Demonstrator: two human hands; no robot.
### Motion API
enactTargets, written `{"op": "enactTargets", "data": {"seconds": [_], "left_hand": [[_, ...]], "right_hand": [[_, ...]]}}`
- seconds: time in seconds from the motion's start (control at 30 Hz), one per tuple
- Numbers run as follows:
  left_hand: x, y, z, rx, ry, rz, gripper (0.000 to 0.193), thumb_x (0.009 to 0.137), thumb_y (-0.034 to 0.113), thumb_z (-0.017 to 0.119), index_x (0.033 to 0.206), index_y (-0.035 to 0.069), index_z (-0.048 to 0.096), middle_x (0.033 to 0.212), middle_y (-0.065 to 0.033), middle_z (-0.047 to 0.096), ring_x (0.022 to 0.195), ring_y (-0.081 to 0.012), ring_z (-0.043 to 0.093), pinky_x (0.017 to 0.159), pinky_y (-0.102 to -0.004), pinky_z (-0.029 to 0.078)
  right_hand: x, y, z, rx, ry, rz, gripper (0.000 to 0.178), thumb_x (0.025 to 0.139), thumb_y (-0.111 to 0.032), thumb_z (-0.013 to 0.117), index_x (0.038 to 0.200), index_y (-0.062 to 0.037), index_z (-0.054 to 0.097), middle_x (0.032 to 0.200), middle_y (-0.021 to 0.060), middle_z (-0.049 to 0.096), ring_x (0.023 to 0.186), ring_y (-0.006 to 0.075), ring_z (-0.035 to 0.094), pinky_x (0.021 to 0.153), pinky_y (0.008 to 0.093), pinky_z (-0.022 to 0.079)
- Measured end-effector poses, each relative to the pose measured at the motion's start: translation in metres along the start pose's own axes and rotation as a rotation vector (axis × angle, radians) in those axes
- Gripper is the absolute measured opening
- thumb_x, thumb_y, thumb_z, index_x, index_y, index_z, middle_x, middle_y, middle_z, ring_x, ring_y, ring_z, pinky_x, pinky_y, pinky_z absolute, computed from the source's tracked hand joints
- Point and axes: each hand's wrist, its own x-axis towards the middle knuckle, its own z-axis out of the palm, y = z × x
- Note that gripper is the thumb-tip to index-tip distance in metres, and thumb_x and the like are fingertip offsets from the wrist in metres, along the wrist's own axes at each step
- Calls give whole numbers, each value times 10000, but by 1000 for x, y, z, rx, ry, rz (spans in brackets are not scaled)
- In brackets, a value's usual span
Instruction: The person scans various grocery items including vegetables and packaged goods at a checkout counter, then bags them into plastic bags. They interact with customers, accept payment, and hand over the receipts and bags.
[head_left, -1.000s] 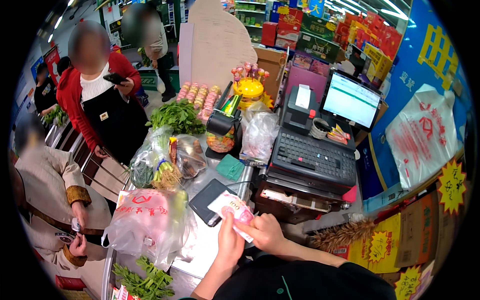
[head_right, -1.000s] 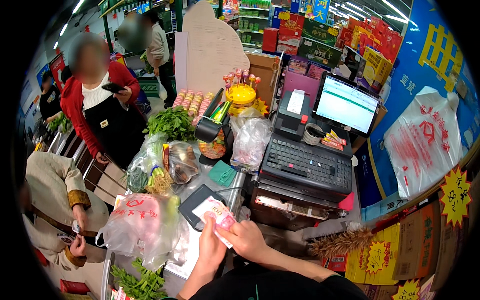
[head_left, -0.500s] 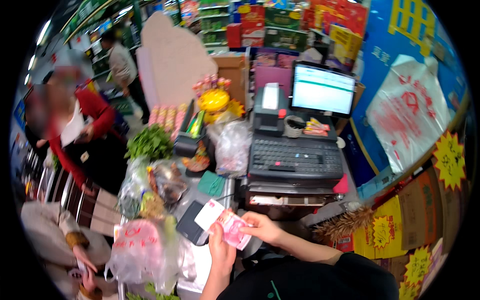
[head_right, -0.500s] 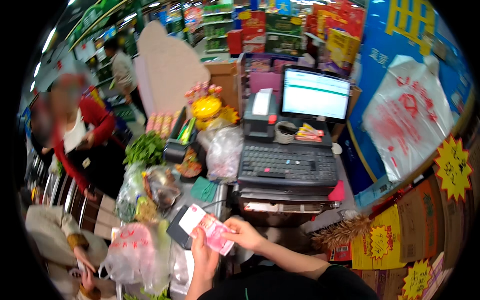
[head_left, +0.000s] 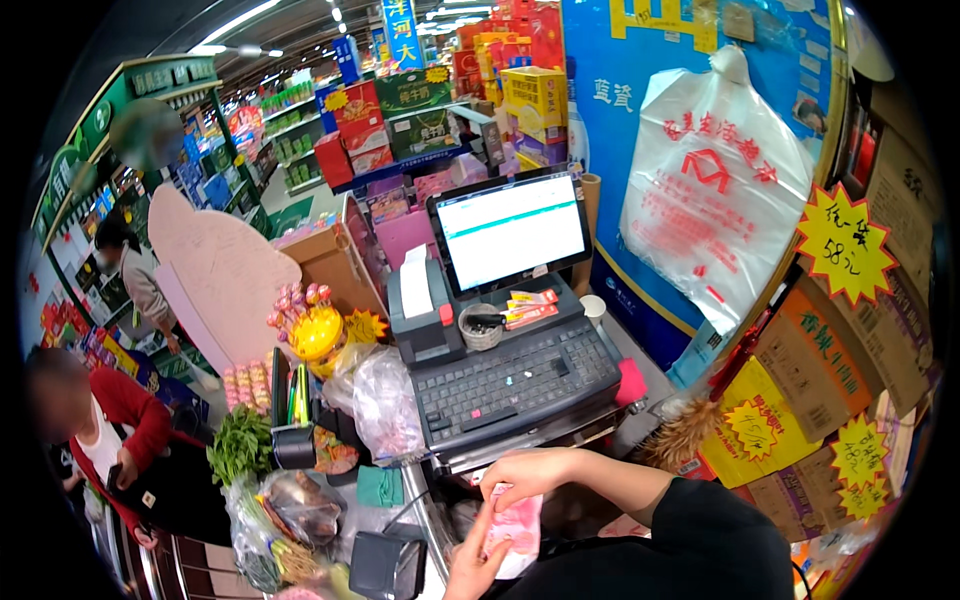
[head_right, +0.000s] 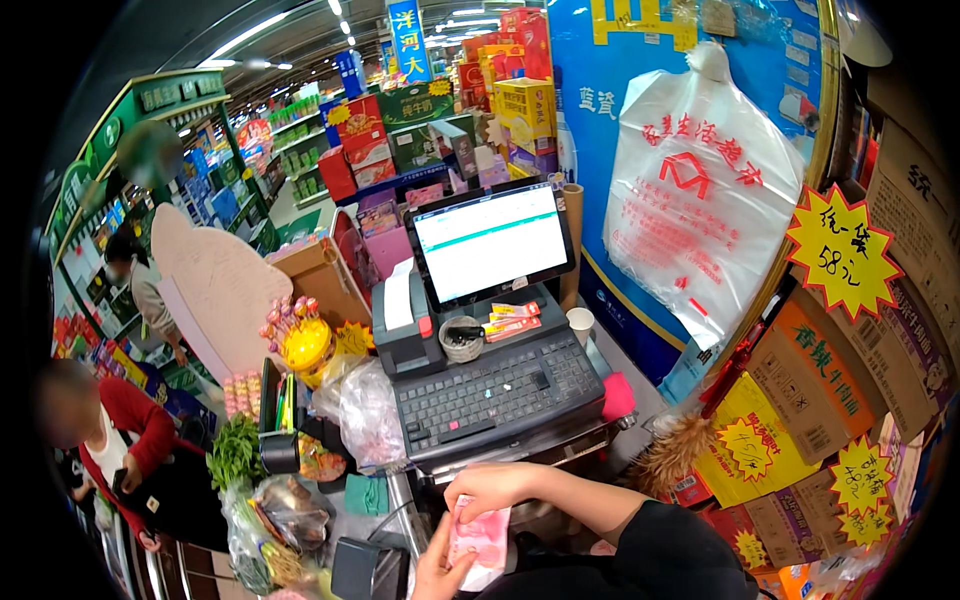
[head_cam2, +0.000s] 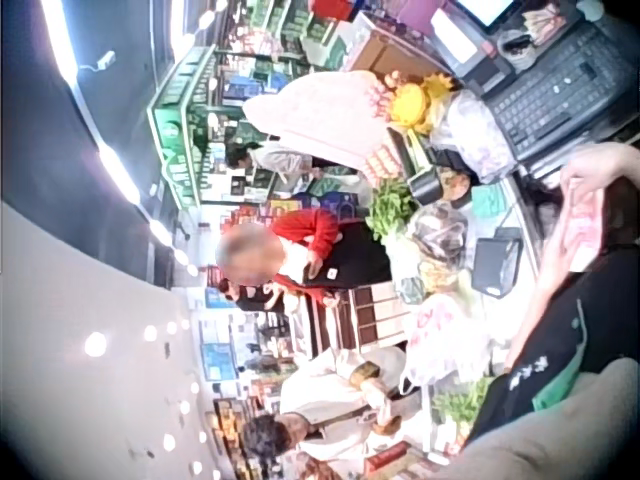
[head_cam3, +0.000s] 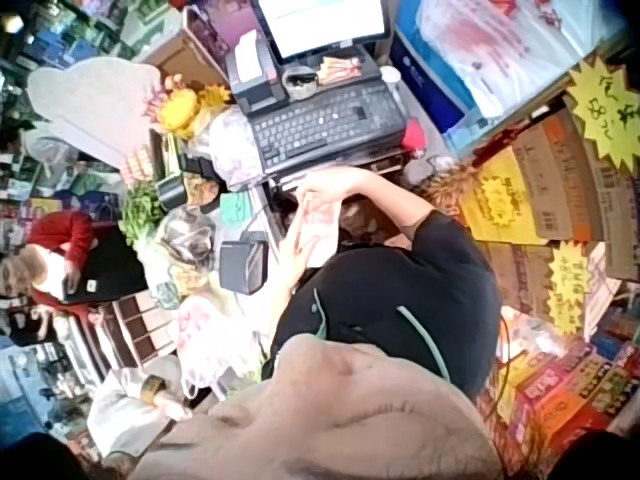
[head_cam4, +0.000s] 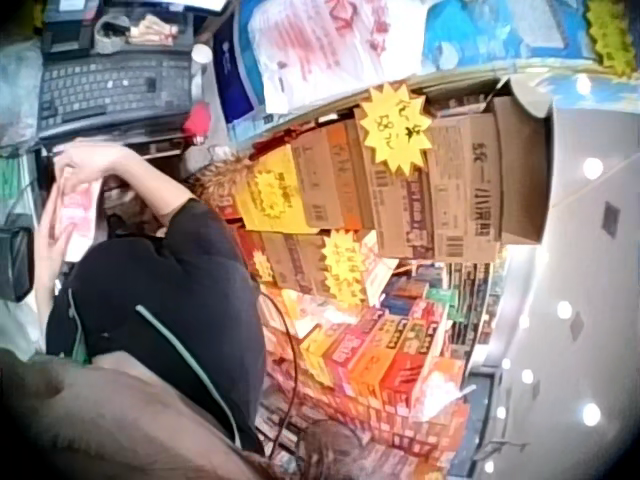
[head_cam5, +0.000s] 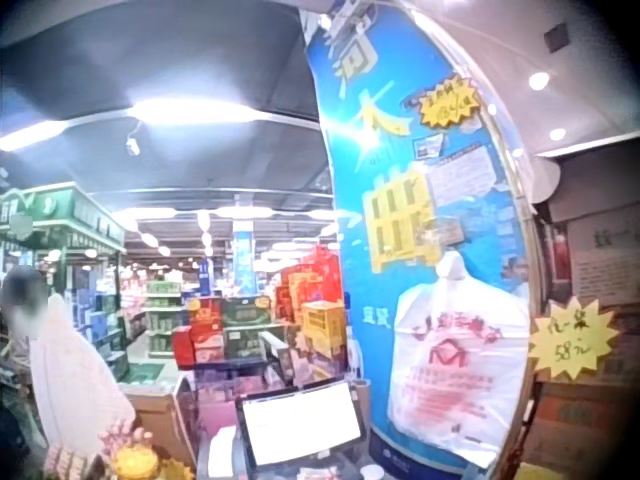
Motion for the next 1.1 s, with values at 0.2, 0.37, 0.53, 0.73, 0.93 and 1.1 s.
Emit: {"op": "enactTargets", "data": {"seconds": [0.2, 0.37, 0.53, 0.73, 0.93, 1.1], "left_hand": [[17, -2, -5, -255, 57, -131, 344, 828, -28, 552, 1171, -21, 546, 1168, -88, 566, 1019, -153, 549, 889, -273, 440], [28, -16, -31, -410, 329, -365, 272, 820, -33, 542, 1085, -14, 599, 1012, -109, 627, 864, -164, 601, 762, -266, 489], [29, -38, -43, -552, 407, -315, 280, 818, -23, 572, 1098, -13, 558, 1052, -122, 607, 920, -191, 596, 796, -285, 489], [33, -41, -56, -533, 523, -256, 390, 816, -43, 558, 1185, 53, 477, 1055, -93, 560, 867, -188, 578, 729, -284, 498], [39, -20, -71, -467, 564, -221, 468, 783, -23, 563, 1216, 107, 440, 1052, -83, 526, 850, -190, 558, 692, -292, 497], [50, 12, -73, -289, 598, -106, 458, 801, -14, 546, 1225, 108, 424, 1197, -92, 482, 1036, -204, 511, 831, -320, 471]], "right_hand": [[-9, 86, -70, 485, 746, 190, 312, 850, -175, 612, 1117, -29, 541, 811, 63, 628, 692, 117, 590, 636, 268, 486], [1, 145, -123, 594, 1092, 286, 492, 859, -262, 613, 1300, -117, 448, 903, 68, 625, 681, 103, 575, 570, 230, 459], [24, 162, -131, 618, 902, 215, 382, 863, -217, 597, 1227, -118, 537, 839, 36, 615, 633, 66, 555, 509, 184, 445], [44, 150, -126, 573, 828, 224, 368, 855, -149, 574, 1215, -82, 541, 820, 50, 643, 638, 86, 590, 534, 209, 467], [44, 147, -124, 500, 872, 181, 316, 850, -156, 587, 1151, -59, 579, 836, 65, 659, 734, 107, 639, 635, 219, 491], [26, 124, -119, 867, 997, 4, 282, 885, -148, 556, 1150, -53, 556, 892, 131, 661, 794, 167, 661, 687, 241, 520]]}}
